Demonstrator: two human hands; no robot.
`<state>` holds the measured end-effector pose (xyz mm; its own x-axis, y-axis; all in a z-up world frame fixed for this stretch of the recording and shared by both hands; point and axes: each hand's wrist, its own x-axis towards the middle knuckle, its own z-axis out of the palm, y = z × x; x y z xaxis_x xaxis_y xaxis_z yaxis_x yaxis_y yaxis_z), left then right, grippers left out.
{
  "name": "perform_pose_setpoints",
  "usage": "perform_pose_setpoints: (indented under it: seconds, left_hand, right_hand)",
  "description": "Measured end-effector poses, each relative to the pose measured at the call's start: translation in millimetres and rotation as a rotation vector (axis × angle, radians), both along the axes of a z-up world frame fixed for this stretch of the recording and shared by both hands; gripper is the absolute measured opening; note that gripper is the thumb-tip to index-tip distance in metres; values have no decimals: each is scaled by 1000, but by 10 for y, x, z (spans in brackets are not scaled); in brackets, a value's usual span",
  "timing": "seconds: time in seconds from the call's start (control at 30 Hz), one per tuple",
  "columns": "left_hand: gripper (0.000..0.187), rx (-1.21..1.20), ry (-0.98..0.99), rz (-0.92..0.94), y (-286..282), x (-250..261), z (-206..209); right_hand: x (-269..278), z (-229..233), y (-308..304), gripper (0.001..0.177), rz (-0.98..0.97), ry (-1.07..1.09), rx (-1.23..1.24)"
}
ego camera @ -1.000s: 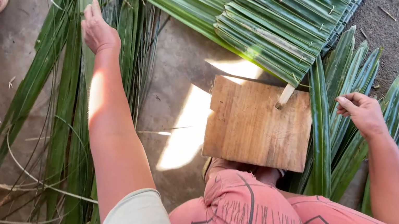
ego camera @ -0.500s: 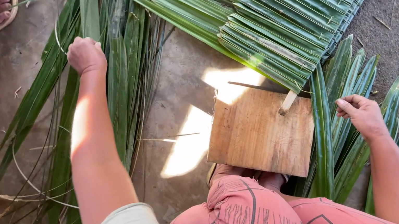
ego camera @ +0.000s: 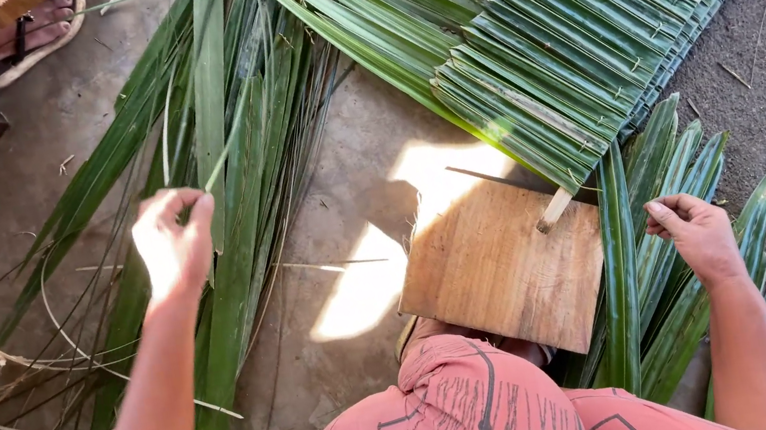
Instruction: Weaving palm leaves together to create a thatched panel or mat using a wooden base and securing strips.
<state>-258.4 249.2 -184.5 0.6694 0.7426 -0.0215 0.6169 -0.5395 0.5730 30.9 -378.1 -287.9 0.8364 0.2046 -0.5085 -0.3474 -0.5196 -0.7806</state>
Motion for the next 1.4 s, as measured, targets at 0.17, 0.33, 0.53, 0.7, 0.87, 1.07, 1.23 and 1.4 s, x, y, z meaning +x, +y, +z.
perform_pose_setpoints:
  seconds: [0.17, 0.33, 0.53, 0.7, 0.87, 1.07, 1.23, 1.4]
  left_hand:
    - [4, -149, -373, -46, -1047, -95, 441]
    - [13, -526, -314, -71, -1991, 92, 796]
    - [10, -688, -399, -378, -2559, 594, 867]
    - [12, -633, -505, -648, -2905, 992, 812]
    - [9, -707, -429, -840, -3127, 1318, 694]
    - [18, -342, -190, -960, -2731, 930, 628]
    - [36, 72, 685, -697, -1767, -214, 937]
    - [39, -196, 718, 301, -1042, -2677, 381]
  right_hand:
    - [-47, 187, 163, 15, 39, -40, 41]
    - [-243, 586, 480, 15, 107, -123, 84]
    - [-596, 1042, 872, 11, 246, -248, 158]
    - [-774, 1108, 887, 17, 250, -123, 327]
    - [-747, 1160, 929, 38, 180, -17, 477]
    - [-647, 926, 801, 30, 131, -2, 399]
    - [-587, 870, 773, 24, 110, 132, 395]
    - [-644, 1009, 952, 19, 192, 81, 405]
